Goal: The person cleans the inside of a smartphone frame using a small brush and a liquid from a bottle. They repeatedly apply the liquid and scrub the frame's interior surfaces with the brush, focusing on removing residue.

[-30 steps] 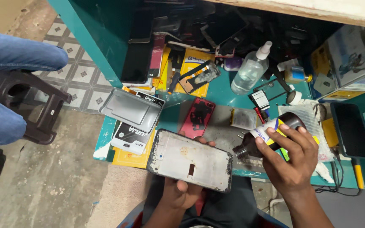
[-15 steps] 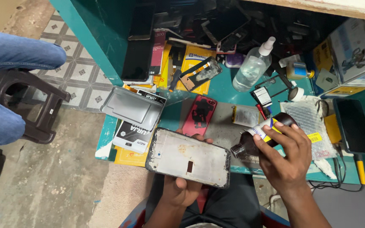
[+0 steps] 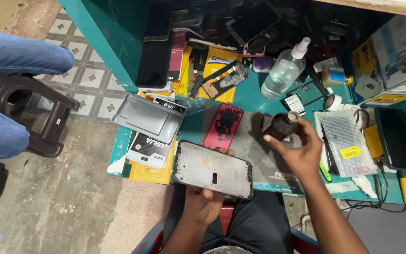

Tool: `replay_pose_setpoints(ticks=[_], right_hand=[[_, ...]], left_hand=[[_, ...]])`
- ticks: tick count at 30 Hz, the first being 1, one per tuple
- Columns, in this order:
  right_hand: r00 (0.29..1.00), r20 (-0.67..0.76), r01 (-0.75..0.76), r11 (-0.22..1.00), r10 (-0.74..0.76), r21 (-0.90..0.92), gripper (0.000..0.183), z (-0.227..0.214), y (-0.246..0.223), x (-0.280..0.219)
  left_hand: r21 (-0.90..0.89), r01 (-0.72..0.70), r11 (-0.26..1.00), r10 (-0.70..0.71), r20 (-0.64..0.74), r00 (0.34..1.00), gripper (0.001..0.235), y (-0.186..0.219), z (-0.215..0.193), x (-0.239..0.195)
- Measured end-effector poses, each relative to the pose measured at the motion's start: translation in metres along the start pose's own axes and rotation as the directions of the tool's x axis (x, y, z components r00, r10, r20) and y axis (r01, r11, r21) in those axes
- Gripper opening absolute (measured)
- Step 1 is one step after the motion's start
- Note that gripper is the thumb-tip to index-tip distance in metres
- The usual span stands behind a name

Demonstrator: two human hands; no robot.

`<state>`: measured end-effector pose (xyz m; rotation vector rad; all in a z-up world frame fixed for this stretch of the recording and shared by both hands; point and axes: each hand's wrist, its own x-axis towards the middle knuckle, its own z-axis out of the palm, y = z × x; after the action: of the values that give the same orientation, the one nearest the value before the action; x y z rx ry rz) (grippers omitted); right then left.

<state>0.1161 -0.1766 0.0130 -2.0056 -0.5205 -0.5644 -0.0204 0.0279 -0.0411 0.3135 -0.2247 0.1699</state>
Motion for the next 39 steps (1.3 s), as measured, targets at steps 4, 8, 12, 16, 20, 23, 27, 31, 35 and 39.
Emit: replay_pose_setpoints(ticks=[4, 8, 12, 16, 20, 23, 27, 31, 35, 39], right_hand=[[0.992, 0.033, -0.124, 0.992, 0.123, 0.008, 0.066, 0.024, 0.018, 0.006], [0.996, 0.032, -0.082, 0.996, 0.081, 0.024, 0.064, 0.046, 0.026, 0.013], [0.998, 0.047, -0.044, 0.997, 0.047, -0.066, 0.066, 0.056, 0.029, 0.016], [0.992, 0.068, -0.098, 0.994, 0.102, -0.053, 0.069, 0.059, 0.028, 0.019], [0.988, 0.096, -0.116, 0.99, 0.124, -0.084, 0.074, 0.057, 0.026, 0.016], [0.987, 0.107, -0.11, 0.992, 0.116, -0.056, 0.076, 0.053, 0.025, 0.014], [0.997, 0.013, -0.081, 0.995, 0.08, 0.057, 0.06, 0.042, 0.023, -0.004], [0.966, 0.001, -0.249, 0.929, 0.258, 0.274, 0.029, 0.021, 0.023, -0.042], [0.749, 0.335, -0.659, 0.593, 0.571, 0.463, 0.032, 0.0, 0.03, -0.084], [0.737, 0.412, -0.671, 0.503, 0.536, 0.545, 0.031, -0.008, 0.033, -0.108]], left_hand=[[-0.035, 0.0, 0.999, 0.002, 0.033, 0.999, 0.097, 0.001, -0.001, -0.001], [-0.031, 0.001, 1.0, 0.0, 0.038, 0.999, 0.099, 0.007, 0.0, 0.0], [-0.042, -0.009, 0.999, 0.01, 0.026, 1.0, 0.098, 0.011, 0.0, 0.001], [-0.084, 0.019, 0.996, -0.016, 0.034, 0.999, 0.099, 0.013, -0.004, 0.004], [-0.087, 0.035, 0.996, -0.032, 0.033, 0.999, 0.095, 0.01, -0.007, 0.003], [-0.083, 0.036, 0.996, -0.031, 0.056, 0.998, 0.095, 0.007, -0.006, 0.005], [-0.088, 0.064, 0.994, -0.059, 0.058, 0.997, 0.094, 0.005, -0.004, 0.006], [-0.081, 0.105, 0.991, -0.1, 0.068, 0.993, 0.093, -0.005, -0.005, 0.009], [-0.076, 0.157, 0.985, -0.152, 0.059, 0.987, 0.089, -0.02, -0.006, 0.014], [-0.052, 0.179, 0.982, -0.178, 0.02, 0.984, 0.089, -0.033, 0.001, 0.017]])
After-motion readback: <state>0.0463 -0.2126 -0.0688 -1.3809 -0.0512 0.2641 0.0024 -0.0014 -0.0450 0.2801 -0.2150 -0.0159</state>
